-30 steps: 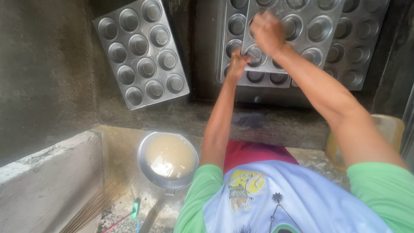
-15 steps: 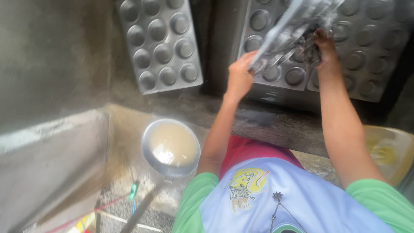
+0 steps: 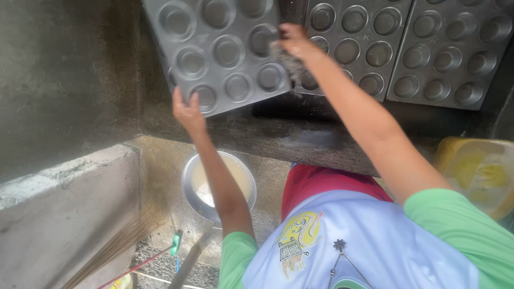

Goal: The person scrubs multiple metal muffin trays with a steel wool pad in a concrete sink. They repeatedly dip the pad into a bucket of soapy water and scrub the individual cups of the trays, occasionally rinsing them under running water.

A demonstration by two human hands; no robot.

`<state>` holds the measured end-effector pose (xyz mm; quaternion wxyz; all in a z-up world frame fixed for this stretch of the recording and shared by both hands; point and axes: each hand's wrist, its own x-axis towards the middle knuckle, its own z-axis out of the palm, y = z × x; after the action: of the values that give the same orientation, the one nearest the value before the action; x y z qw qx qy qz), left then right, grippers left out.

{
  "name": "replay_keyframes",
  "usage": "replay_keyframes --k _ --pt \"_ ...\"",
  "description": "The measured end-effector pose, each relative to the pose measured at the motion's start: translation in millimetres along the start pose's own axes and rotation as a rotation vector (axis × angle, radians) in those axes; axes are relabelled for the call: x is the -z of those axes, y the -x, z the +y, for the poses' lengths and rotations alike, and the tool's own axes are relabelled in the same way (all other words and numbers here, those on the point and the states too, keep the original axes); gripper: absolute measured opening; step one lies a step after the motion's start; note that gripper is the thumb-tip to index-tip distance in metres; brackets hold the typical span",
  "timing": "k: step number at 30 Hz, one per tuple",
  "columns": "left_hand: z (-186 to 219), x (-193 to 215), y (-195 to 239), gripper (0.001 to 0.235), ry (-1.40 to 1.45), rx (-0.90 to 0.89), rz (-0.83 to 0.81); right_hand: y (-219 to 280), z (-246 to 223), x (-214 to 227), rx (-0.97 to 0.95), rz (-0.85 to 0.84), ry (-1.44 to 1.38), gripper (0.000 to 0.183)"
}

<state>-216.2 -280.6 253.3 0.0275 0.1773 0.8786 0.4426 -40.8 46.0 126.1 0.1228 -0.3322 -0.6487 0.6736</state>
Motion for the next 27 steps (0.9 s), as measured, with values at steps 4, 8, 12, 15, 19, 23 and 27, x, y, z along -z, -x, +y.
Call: replay_keyframes --k 4,8,12,15,19,23,27 --pt "-119.5 12.6 -34.2 0.048 -0.057 -0.006 -0.005 -9.0 -8.9 -97.8 -0.163 0.023 0.109 0.063" --pt "-182.7 2.3 -50.7 0.05 -0.375 0.018 0.104 8.8 -6.4 -115.3 0.132 0.216 0.364 0.052" --pt "-130.0 -5.1 -53.2 0.061 -0.698 -0.007 0.16 28.9 35.2 -31.1 -0.009 0.284 0.155 0.024" --pt "-51.8 -23.2 -46.1 0.068 -0.507 -0.084 0.208 64.9 81.9 91.0 0.218 0.556 0.316 0.022" --pt "18.9 -131.7 47.4 0.01 -0.018 -0.136 -0.309 101.4 120.5 203.9 0.27 0.936 0.871 0.032" --pt "36.4 -251.7 130.1 0.073 -0.201 -0.267 -0.64 136.4 128.1 145.7 0.165 0.907 1.163 0.034" --pt "5.5 -296.2 142.5 0.076 -0.353 -0.026 -0.728 103.6 111.2 117.8 0.23 0.773 0.942 0.023"
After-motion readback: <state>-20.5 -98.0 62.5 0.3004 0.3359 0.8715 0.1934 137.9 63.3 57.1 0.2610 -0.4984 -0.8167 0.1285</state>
